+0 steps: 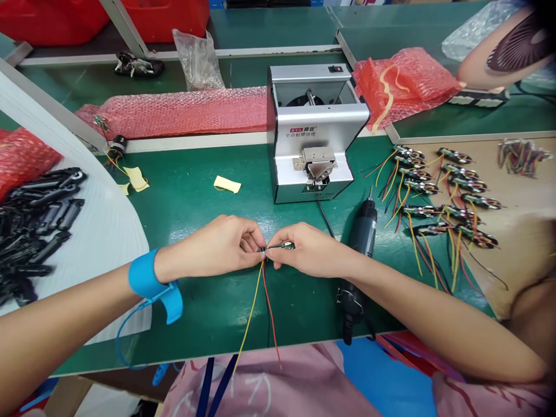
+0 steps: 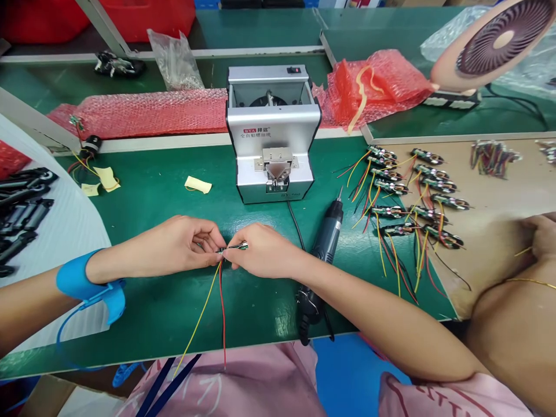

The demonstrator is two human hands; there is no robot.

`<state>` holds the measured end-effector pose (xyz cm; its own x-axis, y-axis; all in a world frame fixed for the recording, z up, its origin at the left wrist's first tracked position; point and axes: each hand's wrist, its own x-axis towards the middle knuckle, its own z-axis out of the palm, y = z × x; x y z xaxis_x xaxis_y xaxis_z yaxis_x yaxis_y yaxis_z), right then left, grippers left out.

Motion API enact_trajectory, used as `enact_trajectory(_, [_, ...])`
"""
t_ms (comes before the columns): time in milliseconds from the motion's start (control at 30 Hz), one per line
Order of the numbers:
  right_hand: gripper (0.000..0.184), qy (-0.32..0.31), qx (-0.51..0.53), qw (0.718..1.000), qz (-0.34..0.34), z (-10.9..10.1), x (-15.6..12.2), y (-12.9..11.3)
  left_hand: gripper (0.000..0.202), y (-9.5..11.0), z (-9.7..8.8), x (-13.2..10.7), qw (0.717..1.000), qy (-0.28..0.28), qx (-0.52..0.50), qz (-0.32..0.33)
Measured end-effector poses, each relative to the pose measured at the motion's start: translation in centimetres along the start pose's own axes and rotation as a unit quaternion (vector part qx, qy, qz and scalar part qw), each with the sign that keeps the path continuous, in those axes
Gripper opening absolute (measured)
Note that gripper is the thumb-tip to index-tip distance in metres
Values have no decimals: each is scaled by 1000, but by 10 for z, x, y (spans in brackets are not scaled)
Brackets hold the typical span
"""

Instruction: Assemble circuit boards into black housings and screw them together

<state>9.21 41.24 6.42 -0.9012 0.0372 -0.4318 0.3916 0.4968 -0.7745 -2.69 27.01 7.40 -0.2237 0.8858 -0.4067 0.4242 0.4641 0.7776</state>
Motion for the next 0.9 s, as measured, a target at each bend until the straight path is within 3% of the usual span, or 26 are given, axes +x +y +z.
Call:
enact_trajectory(333, [21,-49,4,999,13,1,5,2,6,3,-6,-1,997,-70,29,-16])
enact_trajectory(567, [23,-79,13,997,10,2,5,5,9,6,-2,2,991,-73,113,-2])
enact_trajectory(767, [19,-102,20,995,-5,8,8,9,12,11,7,3,969,-63,234,43])
enact_trajectory(900, [19,-85,7,996,10,9,11,12,11,0,8,1,973,-32,219,57])
